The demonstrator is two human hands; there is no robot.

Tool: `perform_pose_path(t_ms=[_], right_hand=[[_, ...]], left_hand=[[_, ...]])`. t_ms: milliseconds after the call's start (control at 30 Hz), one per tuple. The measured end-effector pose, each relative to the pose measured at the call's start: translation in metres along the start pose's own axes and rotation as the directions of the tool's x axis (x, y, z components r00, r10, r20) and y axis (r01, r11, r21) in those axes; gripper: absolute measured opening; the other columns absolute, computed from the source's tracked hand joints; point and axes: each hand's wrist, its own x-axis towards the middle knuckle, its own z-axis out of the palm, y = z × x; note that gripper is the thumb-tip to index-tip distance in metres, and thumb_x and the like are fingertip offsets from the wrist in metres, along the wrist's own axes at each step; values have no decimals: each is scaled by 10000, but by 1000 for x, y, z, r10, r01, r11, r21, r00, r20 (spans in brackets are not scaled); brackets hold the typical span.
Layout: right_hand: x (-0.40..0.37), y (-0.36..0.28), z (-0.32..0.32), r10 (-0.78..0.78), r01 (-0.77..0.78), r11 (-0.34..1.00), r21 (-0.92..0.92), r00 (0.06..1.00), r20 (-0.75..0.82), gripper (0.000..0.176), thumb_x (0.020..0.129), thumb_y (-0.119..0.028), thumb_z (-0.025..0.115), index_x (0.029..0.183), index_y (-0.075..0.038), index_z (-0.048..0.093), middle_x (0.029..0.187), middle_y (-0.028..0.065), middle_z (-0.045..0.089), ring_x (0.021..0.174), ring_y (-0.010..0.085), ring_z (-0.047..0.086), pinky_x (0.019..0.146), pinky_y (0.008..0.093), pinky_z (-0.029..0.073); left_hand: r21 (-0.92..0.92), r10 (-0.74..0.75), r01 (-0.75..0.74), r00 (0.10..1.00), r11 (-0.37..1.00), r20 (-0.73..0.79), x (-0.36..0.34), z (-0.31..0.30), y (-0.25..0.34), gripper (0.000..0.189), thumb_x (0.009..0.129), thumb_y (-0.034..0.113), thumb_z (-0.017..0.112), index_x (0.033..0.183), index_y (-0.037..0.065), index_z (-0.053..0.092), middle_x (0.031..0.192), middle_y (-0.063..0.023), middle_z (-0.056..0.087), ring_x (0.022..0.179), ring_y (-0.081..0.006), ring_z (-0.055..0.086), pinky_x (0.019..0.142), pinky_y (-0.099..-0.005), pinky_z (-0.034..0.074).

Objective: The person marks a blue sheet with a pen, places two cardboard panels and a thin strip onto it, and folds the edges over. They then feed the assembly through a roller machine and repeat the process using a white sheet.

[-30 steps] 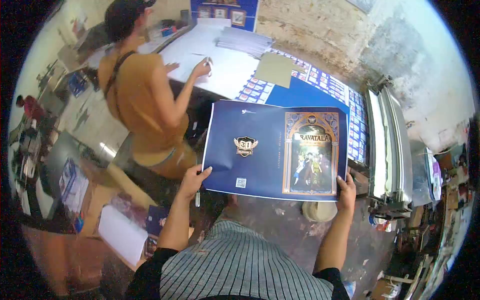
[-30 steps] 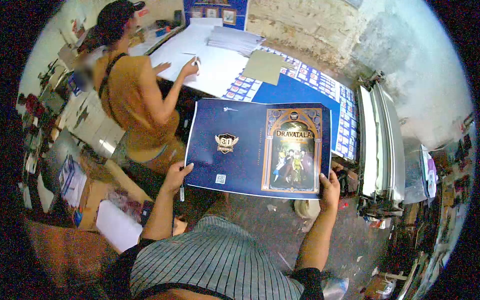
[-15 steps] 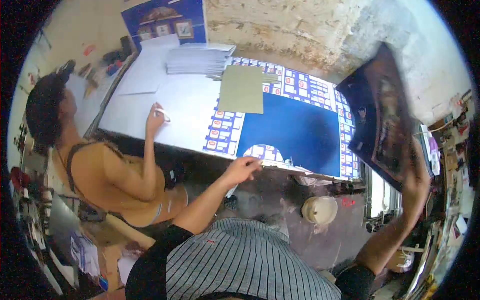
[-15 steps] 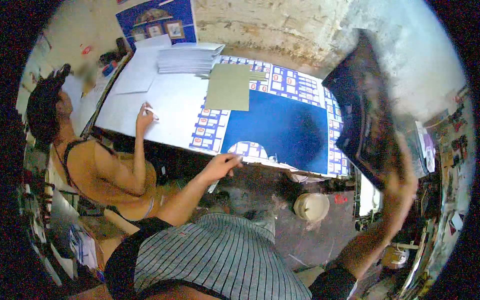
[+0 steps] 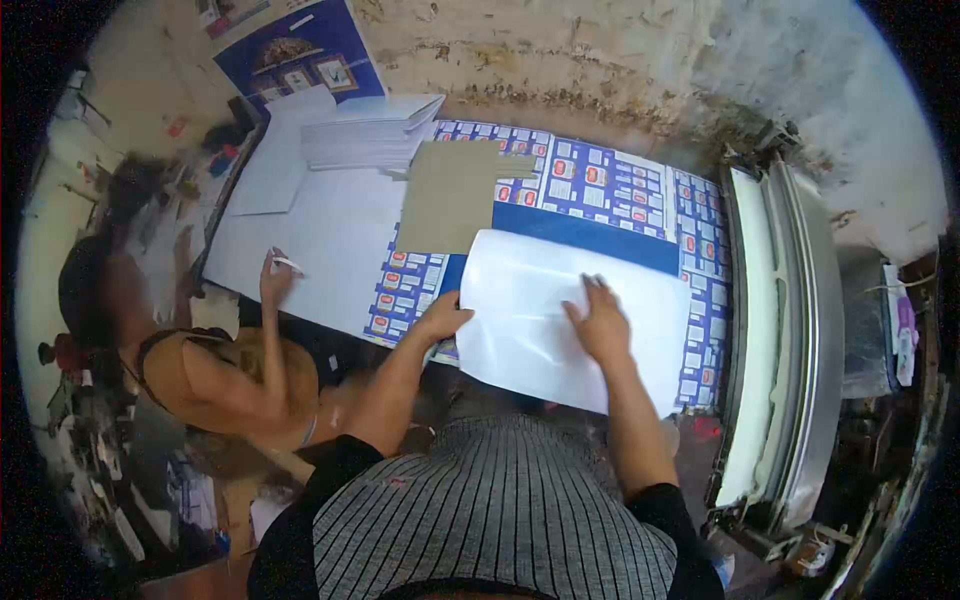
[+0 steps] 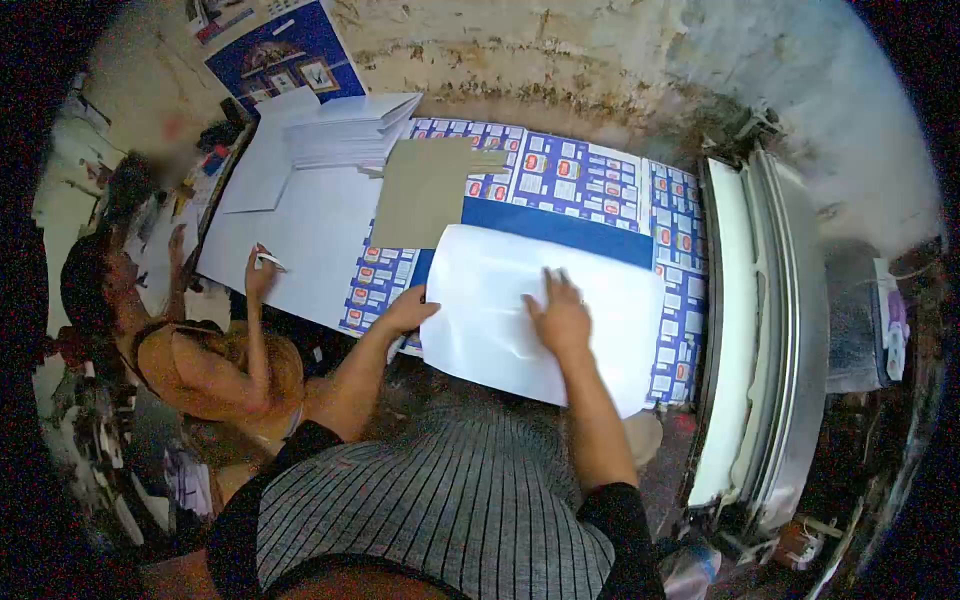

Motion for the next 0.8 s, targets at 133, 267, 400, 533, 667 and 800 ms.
perform_pose_path(t_ms=[133, 267, 400, 533, 667, 800], right_hand=[[10, 92, 18, 109, -79, 963, -258, 988, 106, 846, 934, -646, 503, 1573, -130, 304, 1667, 186, 97, 1546, 349, 47, 1182, 658, 59], [27, 140, 22, 115, -94, 939, -330, 992, 45, 853, 940, -701, 422, 1591, -173, 263, 1667, 175, 117, 1548, 333, 57, 1189, 640, 18], [54, 148, 13, 26, -15, 940, -342, 999, 28, 838, 931, -681, 458, 1581, -179, 293, 1660, 173, 153, 1545, 332, 83, 1193, 634, 32], [65, 145, 11, -2, -3, 948, -318, 1000, -16, 827, 919, -635, 524, 1564, -156, 333, 1650, 180, 187, 1535, 347, 126, 1192, 634, 45], [66, 140, 8, 14, -14, 948, -319, 1000, -1, 807, 921, -595, 553, 1551, -133, 353, 1641, 190, 205, 1528, 355, 147, 1193, 627, 79], [66, 133, 10, -23, -12, 990, -143, 971, -239, 680, 941, -406, 634, 1489, -64, 421, 1555, 219, 359, 1454, 391, 300, 1201, 533, 202]], left_hand=[[181, -80, 97, 992, 979, -100, 28, 7, -13, 446, 859, 295, 721, 1168, -22, 661, 1104, -227, 701, 1033, -347, 675, 894, -418, 516], [364, -129, 182, 978, 913, -164, 39, 27, 5, 480, 843, 416, 746, 1113, 23, 684, 1042, -210, 702, 960, -362, 676, 847, -437, 519], [454, -249, 299, 954, 839, -168, 35, 23, 33, 435, 834, 445, 745, 962, 38, 660, 984, -177, 713, 945, -363, 685, 823, -451, 525], [530, -94, 299, 921, 794, -378, 33, 4, 32, 429, 888, 431, 687, 1057, 43, 616, 993, -199, 692, 962, -383, 671, 828, -493, 523], [560, 72, 314, 825, 767, -561, 47, -26, -10, 432, 916, 341, 628, 1147, -15, 551, 1149, -238, 588, 1076, -441, 583, 848, -545, 491], [638, 229, 269, 777, 721, -586, 40, -30, -43, 495, 911, 350, 626, 1247, -2, 537, 1260, -216, 514, 1221, -386, 469, 944, -561, 406]])
